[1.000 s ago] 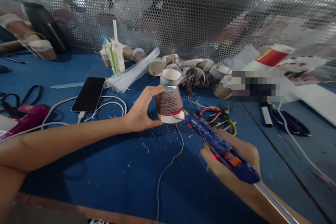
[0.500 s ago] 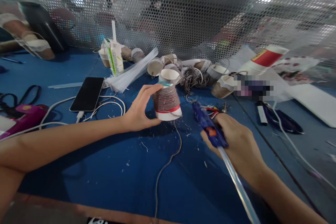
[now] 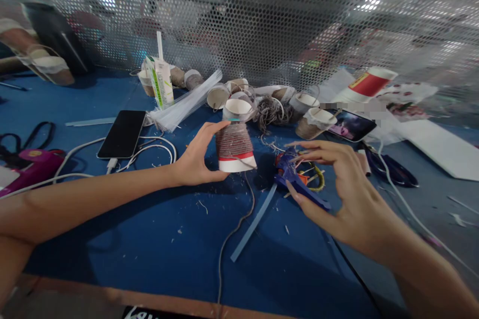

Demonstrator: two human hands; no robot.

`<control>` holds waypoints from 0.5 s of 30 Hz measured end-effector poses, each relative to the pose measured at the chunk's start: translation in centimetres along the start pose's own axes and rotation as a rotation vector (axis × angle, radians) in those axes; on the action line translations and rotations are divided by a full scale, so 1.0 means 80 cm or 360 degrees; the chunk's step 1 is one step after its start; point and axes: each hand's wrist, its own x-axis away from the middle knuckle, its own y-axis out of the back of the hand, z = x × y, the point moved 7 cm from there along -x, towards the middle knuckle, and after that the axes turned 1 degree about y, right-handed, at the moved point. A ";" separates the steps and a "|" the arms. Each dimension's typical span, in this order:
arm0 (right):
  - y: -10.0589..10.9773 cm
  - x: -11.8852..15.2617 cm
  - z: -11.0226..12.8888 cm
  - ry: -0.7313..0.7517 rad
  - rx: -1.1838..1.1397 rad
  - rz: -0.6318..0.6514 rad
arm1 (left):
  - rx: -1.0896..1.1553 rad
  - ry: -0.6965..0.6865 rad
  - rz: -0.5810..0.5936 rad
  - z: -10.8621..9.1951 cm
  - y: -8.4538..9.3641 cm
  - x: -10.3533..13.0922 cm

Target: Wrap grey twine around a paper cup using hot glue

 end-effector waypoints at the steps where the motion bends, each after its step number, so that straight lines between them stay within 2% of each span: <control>1: -0.002 -0.001 0.013 0.0000 -0.0157 -0.0023 | 0.0006 0.0006 0.0005 0.001 0.000 0.000; 4: -0.028 0.002 0.044 0.0050 -0.0635 0.0154 | 0.0013 0.0021 -0.0005 0.003 -0.001 0.001; 7: -0.052 0.011 0.054 0.0099 -0.0699 0.0333 | 0.0024 0.0031 -0.0029 0.004 -0.001 0.002; 10: -0.058 0.015 0.048 0.0041 -0.0734 0.0339 | 0.0053 0.0007 -0.0032 0.003 -0.001 0.001; 15: -0.059 0.018 0.027 -0.0256 -0.1134 0.0272 | 0.0091 -0.0024 -0.0024 0.002 0.000 0.001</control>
